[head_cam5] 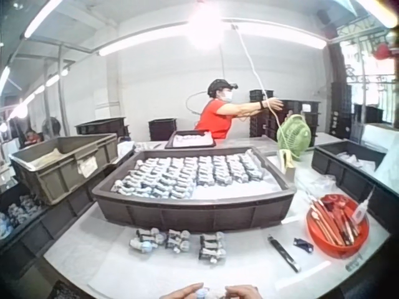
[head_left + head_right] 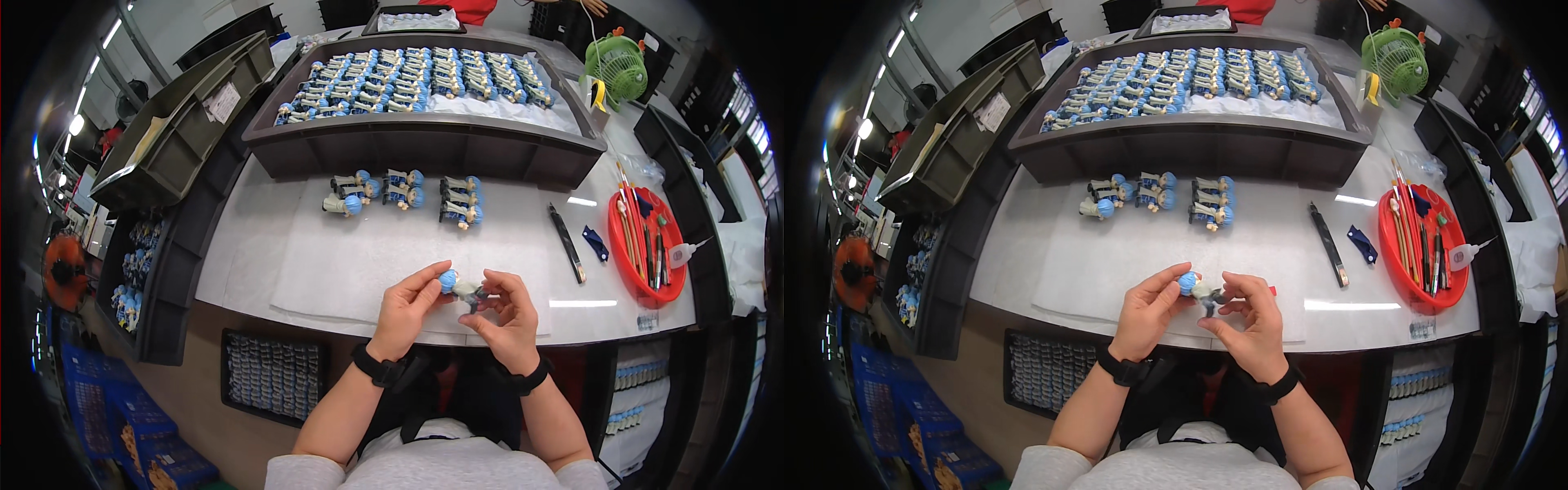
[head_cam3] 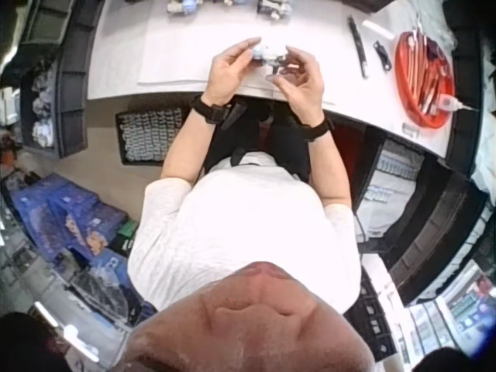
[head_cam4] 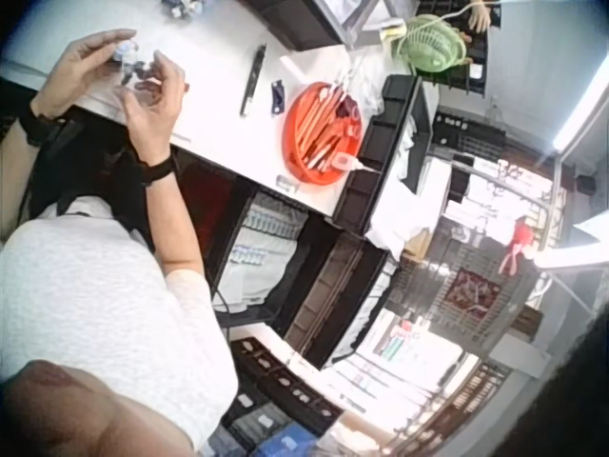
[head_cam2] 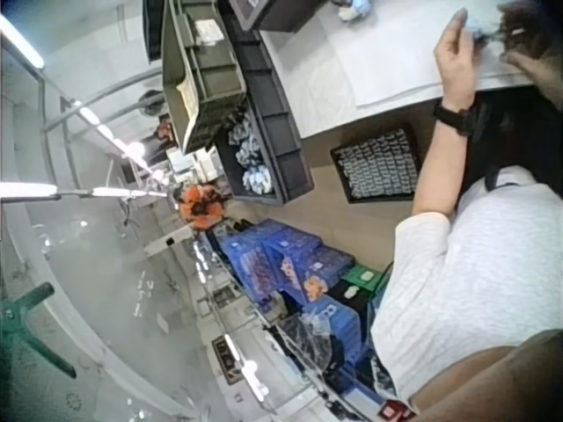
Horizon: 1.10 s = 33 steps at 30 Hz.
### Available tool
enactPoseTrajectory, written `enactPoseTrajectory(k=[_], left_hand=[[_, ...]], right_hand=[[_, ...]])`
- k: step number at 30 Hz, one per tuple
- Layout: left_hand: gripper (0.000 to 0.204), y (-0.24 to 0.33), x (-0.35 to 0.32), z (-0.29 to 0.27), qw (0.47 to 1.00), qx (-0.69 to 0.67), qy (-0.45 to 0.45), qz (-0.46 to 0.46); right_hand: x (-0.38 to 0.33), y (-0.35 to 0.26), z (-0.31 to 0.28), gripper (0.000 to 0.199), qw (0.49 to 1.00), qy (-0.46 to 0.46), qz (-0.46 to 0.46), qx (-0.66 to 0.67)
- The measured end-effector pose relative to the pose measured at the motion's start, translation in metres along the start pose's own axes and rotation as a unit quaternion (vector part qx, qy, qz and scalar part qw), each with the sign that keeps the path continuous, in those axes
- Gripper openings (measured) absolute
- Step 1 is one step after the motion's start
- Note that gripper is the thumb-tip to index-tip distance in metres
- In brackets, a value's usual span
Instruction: The person repeatedly picks up small blue and white figurines from a tray, attaches a small red piece to each one, and places the completed figures into a black bin. The process is repeated for multiple units.
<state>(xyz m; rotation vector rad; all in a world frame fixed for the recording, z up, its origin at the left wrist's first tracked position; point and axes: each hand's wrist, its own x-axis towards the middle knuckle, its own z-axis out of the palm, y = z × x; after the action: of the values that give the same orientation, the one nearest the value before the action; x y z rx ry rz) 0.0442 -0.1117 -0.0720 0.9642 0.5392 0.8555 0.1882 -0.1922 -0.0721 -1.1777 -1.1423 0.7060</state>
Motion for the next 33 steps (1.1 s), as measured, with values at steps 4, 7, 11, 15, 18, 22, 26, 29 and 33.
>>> enactPoseTrajectory(k=[4, 7, 11, 15, 18, 22, 26, 29, 33], left_hand=[[0.030, 0.000, 0.001, -0.001, 1.000, -0.015, 0.007, -0.024], [0.030, 0.001, 0.001, -0.003, 0.999, -0.024, -0.003, -0.038], [0.032, 0.002, 0.000, -0.002, 0.999, -0.009, -0.001, -0.041], [0.029, 0.001, -0.002, -0.001, 1.000, -0.008, -0.005, -0.010], [0.028, 0.000, -0.003, -0.003, 1.000, -0.008, -0.018, 0.014], [0.029, 0.000, -0.004, -0.004, 0.999, -0.025, -0.027, 0.037], [0.030, 0.001, -0.007, -0.008, 0.999, -0.029, -0.024, 0.039], [0.030, 0.002, -0.006, -0.009, 0.998, -0.030, -0.025, 0.041], [0.031, -0.005, 0.002, -0.006, 0.998, -0.007, -0.044, 0.041]], right_hand=[[-0.001, -0.001, 0.000, 0.059, 1.000, -0.011, 0.018, 0.022], [-0.001, 0.002, -0.001, 0.055, 0.999, -0.012, 0.028, 0.012], [0.000, 0.002, 0.000, 0.042, 1.000, -0.001, 0.007, 0.010], [-0.001, -0.006, -0.002, 0.026, 0.997, 0.006, 0.051, 0.063], [-0.002, -0.006, -0.005, 0.029, 0.991, 0.006, 0.080, 0.108], [-0.002, -0.007, -0.003, 0.031, 0.991, 0.002, 0.087, 0.100], [-0.003, -0.008, 0.001, 0.030, 0.993, -0.012, 0.091, 0.075], [-0.002, -0.004, 0.002, 0.029, 0.993, -0.018, 0.088, 0.075], [-0.004, 0.005, -0.002, 0.028, 0.995, -0.008, 0.078, 0.061]])
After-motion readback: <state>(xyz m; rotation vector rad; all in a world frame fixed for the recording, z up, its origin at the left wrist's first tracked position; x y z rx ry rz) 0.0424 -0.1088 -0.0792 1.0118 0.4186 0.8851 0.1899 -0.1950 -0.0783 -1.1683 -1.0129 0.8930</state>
